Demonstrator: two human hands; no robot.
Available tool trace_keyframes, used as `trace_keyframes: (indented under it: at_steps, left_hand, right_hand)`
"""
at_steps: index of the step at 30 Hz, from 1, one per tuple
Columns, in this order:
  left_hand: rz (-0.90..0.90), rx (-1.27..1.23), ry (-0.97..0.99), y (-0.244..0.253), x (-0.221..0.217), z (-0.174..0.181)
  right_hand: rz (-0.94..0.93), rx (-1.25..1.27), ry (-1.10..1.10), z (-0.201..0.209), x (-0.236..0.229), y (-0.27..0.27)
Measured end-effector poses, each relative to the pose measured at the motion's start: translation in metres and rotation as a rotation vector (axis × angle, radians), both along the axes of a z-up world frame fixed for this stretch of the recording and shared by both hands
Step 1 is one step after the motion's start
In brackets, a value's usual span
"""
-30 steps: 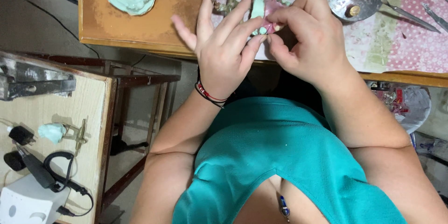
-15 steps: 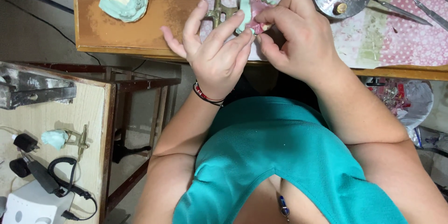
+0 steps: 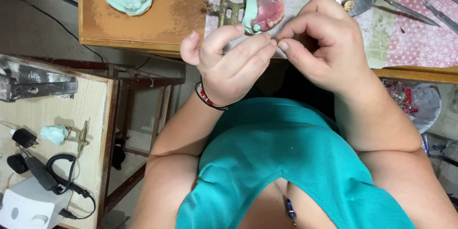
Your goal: The person works on a dental mold held in a metal clamp, using a metal tool to apply and shape a pink material on the teeth. They also use pliers to cut and bend a small metal wire, then place the wire onto the mold.
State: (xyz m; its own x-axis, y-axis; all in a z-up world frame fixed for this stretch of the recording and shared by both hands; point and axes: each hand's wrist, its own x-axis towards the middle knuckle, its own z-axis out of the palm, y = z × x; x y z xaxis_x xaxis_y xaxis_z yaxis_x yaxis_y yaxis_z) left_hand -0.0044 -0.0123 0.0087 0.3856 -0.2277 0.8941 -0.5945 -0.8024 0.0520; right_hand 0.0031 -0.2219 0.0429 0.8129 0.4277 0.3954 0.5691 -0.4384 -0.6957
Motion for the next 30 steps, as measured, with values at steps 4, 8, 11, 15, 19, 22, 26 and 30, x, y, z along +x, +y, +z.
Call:
trace_keyframes:
  at_steps: [4,8,11,15,19,22,26,30]
  left_hand:
    - [-0.071,0.009,0.059,-0.004,-0.006,0.012]
    - [-0.453,-0.25,0.525,-0.011,-0.014,0.022]
    - [-0.523,-0.405,0.895,-0.02,-0.016,0.023]
    - [-0.764,-0.603,1.403,-0.031,-0.016,0.013]
    - [-0.803,-0.52,1.549,-0.042,-0.017,0.004]
    - [-0.828,-0.471,1.595,-0.049,-0.02,-0.008]
    - [-0.742,-0.583,1.619,-0.051,-0.024,-0.013]
    - [-0.654,-0.557,1.602,-0.046,-0.022,-0.018]
  right_hand:
    - [0.003,-0.016,-0.037,0.003,-0.008,-0.012]
    - [0.014,-0.04,-0.124,0.008,-0.012,-0.04]
    - [0.089,-0.091,-0.173,0.011,-0.017,-0.056]
    - [0.178,-0.193,-0.228,0.011,-0.027,-0.067]
    - [0.17,-0.271,-0.232,0.01,-0.04,-0.077]
    - [0.134,-0.332,-0.236,0.007,-0.049,-0.089]
    - [-0.346,-0.473,-0.303,-0.013,-0.057,-0.148]
    - [-0.887,-0.81,-0.223,-0.047,-0.068,-0.243]
